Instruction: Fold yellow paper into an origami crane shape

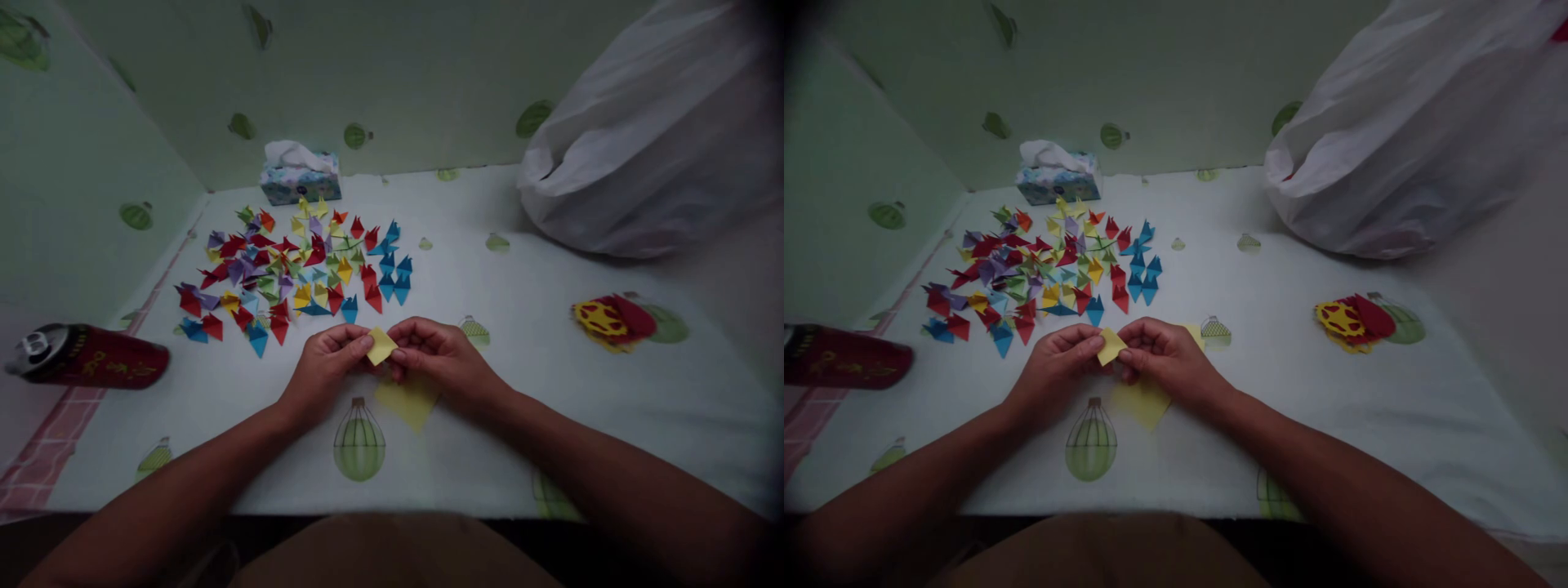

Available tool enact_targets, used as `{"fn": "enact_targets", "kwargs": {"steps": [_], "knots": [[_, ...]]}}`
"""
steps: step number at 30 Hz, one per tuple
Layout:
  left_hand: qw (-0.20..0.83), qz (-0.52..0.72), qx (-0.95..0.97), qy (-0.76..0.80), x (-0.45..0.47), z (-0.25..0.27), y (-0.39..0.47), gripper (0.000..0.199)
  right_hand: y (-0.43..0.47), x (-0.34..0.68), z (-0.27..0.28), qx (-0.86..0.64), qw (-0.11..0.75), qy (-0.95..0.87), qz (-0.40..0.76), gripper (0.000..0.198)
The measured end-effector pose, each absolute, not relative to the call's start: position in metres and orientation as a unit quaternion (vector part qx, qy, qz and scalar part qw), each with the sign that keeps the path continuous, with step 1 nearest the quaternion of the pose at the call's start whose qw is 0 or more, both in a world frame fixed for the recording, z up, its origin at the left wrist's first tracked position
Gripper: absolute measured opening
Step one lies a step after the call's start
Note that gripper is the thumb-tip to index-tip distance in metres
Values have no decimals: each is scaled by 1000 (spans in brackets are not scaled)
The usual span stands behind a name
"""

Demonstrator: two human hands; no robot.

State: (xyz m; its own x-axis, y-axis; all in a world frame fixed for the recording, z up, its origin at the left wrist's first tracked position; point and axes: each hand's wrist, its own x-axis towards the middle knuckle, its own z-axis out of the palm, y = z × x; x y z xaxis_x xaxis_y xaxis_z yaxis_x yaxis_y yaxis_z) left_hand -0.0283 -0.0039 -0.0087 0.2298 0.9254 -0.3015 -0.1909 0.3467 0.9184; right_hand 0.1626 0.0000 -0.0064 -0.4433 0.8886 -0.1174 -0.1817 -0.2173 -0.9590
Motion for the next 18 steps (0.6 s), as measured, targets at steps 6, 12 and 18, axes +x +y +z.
{"fn": "enact_targets", "kwargs": {"steps": [6,12,18], "knots": [[681,408,396,462,-29,-8,-3,20,0,163,-6,-362,380,-503,686,18],[651,403,434,475,-31,-10,-3,20,-1,163,-5,-376,382,-497,682,19],[643,400,446,477,-30,-8,-4,20,0,164,-6,-371,384,-490,689,18]]}}
